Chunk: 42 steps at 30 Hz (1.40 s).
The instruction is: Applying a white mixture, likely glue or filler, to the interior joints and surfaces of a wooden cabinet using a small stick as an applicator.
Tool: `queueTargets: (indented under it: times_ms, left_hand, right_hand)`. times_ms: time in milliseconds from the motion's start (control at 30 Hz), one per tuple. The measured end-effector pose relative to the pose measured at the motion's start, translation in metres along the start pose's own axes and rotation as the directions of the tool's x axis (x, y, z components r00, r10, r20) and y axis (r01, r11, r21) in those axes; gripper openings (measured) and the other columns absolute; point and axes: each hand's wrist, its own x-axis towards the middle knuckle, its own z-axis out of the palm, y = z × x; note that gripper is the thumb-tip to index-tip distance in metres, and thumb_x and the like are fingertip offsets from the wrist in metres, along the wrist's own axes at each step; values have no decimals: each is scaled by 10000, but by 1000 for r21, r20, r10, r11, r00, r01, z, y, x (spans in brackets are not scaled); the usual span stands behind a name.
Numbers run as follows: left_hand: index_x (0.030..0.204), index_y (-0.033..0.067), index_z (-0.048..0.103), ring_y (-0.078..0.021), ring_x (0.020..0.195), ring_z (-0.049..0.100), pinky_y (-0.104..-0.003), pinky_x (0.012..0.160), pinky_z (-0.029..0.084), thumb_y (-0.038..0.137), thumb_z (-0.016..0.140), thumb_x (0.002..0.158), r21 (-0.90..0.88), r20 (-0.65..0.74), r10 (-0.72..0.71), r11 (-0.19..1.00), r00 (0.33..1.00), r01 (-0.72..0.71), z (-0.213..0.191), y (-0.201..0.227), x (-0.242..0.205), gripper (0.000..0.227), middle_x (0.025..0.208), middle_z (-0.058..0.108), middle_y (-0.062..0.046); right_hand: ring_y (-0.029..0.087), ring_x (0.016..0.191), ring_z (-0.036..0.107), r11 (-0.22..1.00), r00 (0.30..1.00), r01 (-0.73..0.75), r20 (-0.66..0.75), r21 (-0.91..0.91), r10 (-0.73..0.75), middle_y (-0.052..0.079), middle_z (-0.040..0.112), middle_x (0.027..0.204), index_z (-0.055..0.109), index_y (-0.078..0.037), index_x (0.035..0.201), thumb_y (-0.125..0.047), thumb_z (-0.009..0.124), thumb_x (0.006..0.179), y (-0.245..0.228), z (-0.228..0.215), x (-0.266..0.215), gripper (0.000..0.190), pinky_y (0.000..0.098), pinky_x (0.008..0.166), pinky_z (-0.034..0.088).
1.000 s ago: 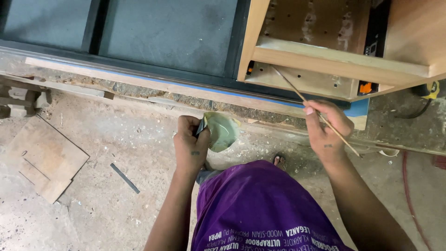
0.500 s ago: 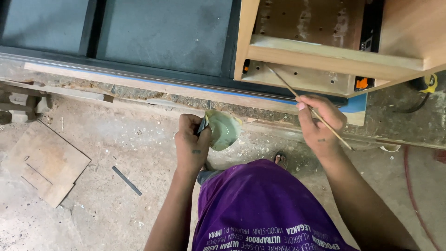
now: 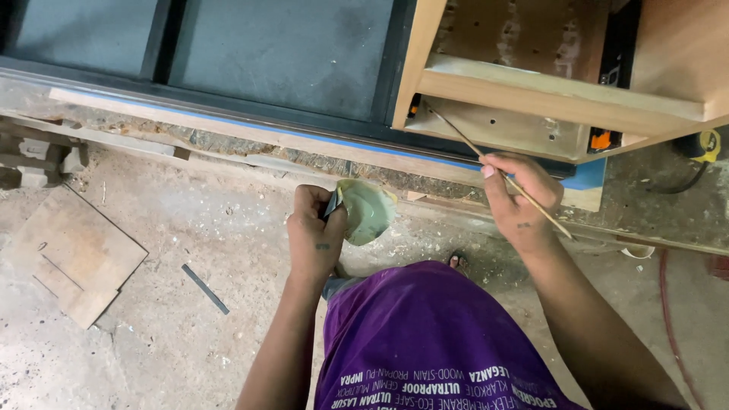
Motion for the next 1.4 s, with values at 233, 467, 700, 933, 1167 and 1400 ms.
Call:
queueTargets:
  times_ms: [233,467,700,933,1167,1400]
  left_hand:
    - [1001,62,565,-274,573,578,-367,566,492,64,666,830,10,-25,6,1000,1000,-6,-2,-4,-1,198,642,608,-168]
    - [1002,58,559,-273,577,604,-360,567,496,41,663,844,1,-14,35,999,999,-35,0,-7,-3,190,655,622,-174]
    - [1001,60,549,-258,580,598,-357,563,486,45,665,855,1,-33,45,999,998,-45,-4,-10,-5,187,656,615,-163]
    - [1020,47,554,-262,577,599,-366,565,495,30,660,852,-16,-23,55,998,998,-56,-5,-5,-9,199,660,615,-175]
    - [1022,55,550,-263,588,603,-380,577,502,45,656,860,-26,-30,51,998,998,-52,-8,-5,-8,194,675,628,-178]
    - [1011,60,552,-251,576,613,-351,570,503,31,646,861,-21,-48,66,998,997,-67,-8,-9,-7,179,655,623,-156]
  right_hand:
    - [401,778,733,1000,1000,-9,-5,17,9,273,742,912,743,155,995,183,708,943,0,2,7,69,428,712,593]
    - [388,732,738,994,996,70,-57,-79,-75,243,752,879,767,122,967,171,732,925,8,13,12,73,399,653,603]
    - [401,711,727,997,997,57,-50,-48,-59,259,740,864,768,139,965,179,724,919,10,12,14,75,410,645,603]
    - [399,728,734,994,994,79,-72,-72,-84,254,741,863,764,130,976,150,732,941,27,15,9,51,410,650,597]
    - [383,715,730,990,992,102,-71,-96,-109,234,739,843,783,113,959,143,741,920,25,23,13,64,394,660,600]
    - [376,733,730,987,991,119,-42,-112,-125,216,740,854,789,88,953,135,761,916,31,17,10,66,396,679,595]
